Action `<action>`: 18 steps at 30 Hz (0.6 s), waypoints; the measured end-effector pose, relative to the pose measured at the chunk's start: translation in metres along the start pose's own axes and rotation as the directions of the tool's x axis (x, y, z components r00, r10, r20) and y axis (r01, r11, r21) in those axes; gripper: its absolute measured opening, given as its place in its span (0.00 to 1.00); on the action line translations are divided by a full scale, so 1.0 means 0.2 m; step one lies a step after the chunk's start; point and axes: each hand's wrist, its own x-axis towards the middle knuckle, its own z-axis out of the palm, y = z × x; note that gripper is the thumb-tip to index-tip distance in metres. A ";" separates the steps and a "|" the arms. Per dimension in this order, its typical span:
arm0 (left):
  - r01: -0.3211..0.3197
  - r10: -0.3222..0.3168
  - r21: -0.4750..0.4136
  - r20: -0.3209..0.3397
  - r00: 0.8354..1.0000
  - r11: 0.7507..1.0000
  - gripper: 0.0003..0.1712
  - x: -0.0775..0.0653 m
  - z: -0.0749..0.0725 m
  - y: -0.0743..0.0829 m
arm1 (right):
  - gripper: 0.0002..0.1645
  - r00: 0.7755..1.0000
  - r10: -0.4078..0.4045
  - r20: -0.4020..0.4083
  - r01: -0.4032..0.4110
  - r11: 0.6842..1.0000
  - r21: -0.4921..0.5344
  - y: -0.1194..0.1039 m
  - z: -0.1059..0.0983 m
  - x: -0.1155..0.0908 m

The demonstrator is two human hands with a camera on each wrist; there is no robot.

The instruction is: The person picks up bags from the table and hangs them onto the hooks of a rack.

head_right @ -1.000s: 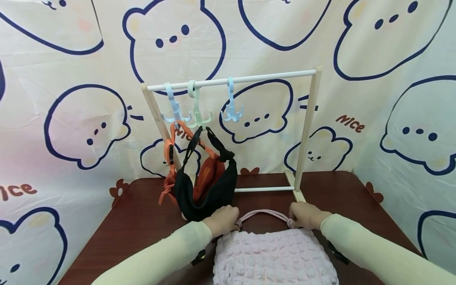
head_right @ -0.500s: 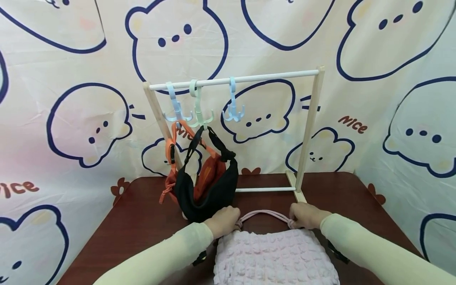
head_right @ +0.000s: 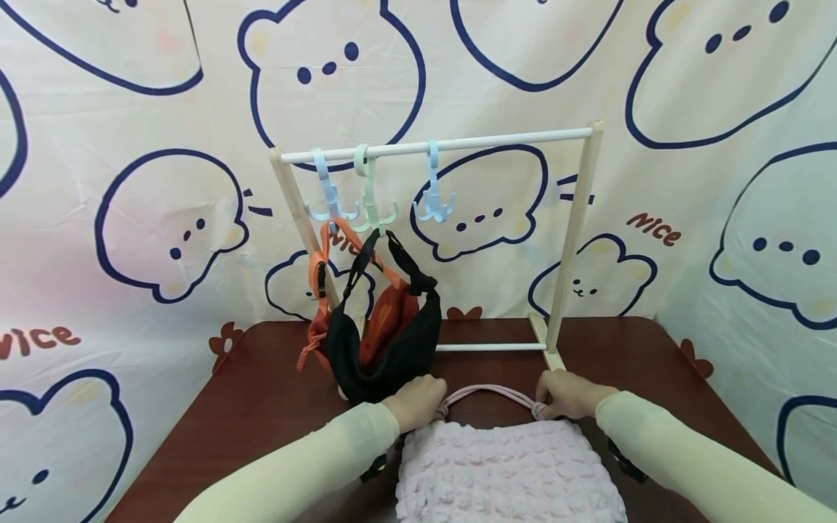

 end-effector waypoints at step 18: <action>0.115 -0.091 -0.161 0.149 0.985 0.980 0.19 0.03 0.00 -0.05 | 0.08 0.985 0.170 -0.019 -0.171 0.984 -0.057 -0.05 0.01 -0.02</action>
